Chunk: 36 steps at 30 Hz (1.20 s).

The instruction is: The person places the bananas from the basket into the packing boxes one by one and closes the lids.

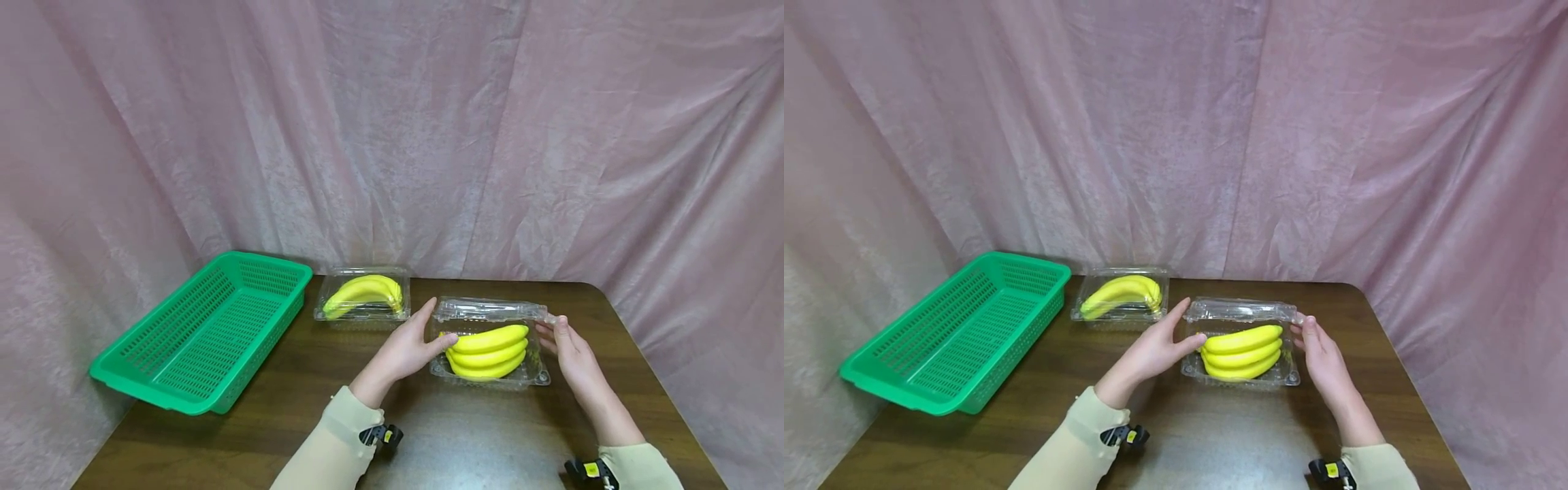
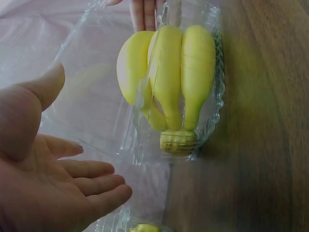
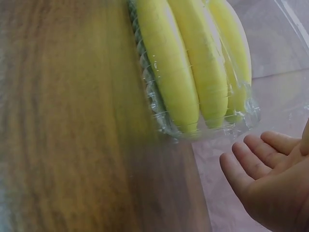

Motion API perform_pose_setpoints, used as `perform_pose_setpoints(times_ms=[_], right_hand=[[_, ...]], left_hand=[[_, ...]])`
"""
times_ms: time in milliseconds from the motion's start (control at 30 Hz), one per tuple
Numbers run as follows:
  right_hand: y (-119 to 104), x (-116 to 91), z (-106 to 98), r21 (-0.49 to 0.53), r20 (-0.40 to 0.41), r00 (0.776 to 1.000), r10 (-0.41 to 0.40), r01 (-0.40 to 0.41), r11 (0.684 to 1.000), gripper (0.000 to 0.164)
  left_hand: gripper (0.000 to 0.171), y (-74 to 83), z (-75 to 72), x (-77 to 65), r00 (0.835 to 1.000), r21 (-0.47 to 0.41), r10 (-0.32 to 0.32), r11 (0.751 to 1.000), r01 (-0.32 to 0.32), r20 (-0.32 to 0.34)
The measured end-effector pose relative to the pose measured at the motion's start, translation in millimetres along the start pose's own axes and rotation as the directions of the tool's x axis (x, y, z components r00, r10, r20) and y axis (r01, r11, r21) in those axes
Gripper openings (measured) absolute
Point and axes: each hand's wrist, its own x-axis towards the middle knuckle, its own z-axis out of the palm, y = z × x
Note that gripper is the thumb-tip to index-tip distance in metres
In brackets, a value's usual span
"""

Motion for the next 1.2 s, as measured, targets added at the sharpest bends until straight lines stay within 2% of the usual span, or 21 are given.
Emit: perform_pose_setpoints(times_ms=[133, 333, 467, 700, 800, 1067, 1200], right_hand=[[2.8, -4.2, -1.5, -0.013, 0.017, 1.0, -0.002, 0.002, 1.0, 0.076], [5.9, -7.7, -1.9, 0.014, 0.014, 0.996, -0.086, 0.086, 0.996, 0.07], [5.2, -9.9, -3.4, 0.017, 0.048, 0.992, -0.113, 0.113, 0.993, 0.067], [2.1, -11.1, -6.6, -0.041, 0.08, 0.988, -0.132, 0.136, 0.99, 0.064], [1.9, -9.9, -6.5, -0.069, 0.083, 0.988, -0.128, 0.134, 0.989, 0.061], [0.7, -7.1, -7.2, -0.118, 0.085, 0.995, -0.044, 0.054, 0.992, 0.061], [1.4, -3.8, -6.9, -0.093, 0.096, 0.995, -0.033, 0.042, 0.995, 0.062]], left_hand=[[0.093, 2.8, 0.2, -2.7, 1.0, 0.007, -0.012, 1.0, 0.012, 0.029], [0.086, 3.8, 1.6, -4.3, 0.999, 0.006, -0.043, 0.999, 0.043, 0.014], [0.086, 4.6, 1.9, -5.2, 0.998, 0.006, -0.057, 0.998, 0.057, 0.015], [0.084, 6.2, 0.0, -8.4, 0.999, -0.003, -0.045, 0.999, 0.045, 0.031], [0.084, 5.7, -0.8, -8.4, 0.999, 0.0, -0.03, 1.0, 0.03, 0.032], [0.083, 3.4, -2.4, -6.3, 1.0, 0.011, -0.008, 1.0, 0.007, 0.029], [0.083, 0.3, -1.2, -4.9, 1.0, 0.038, -0.005, 0.999, 0.004, 0.023]])
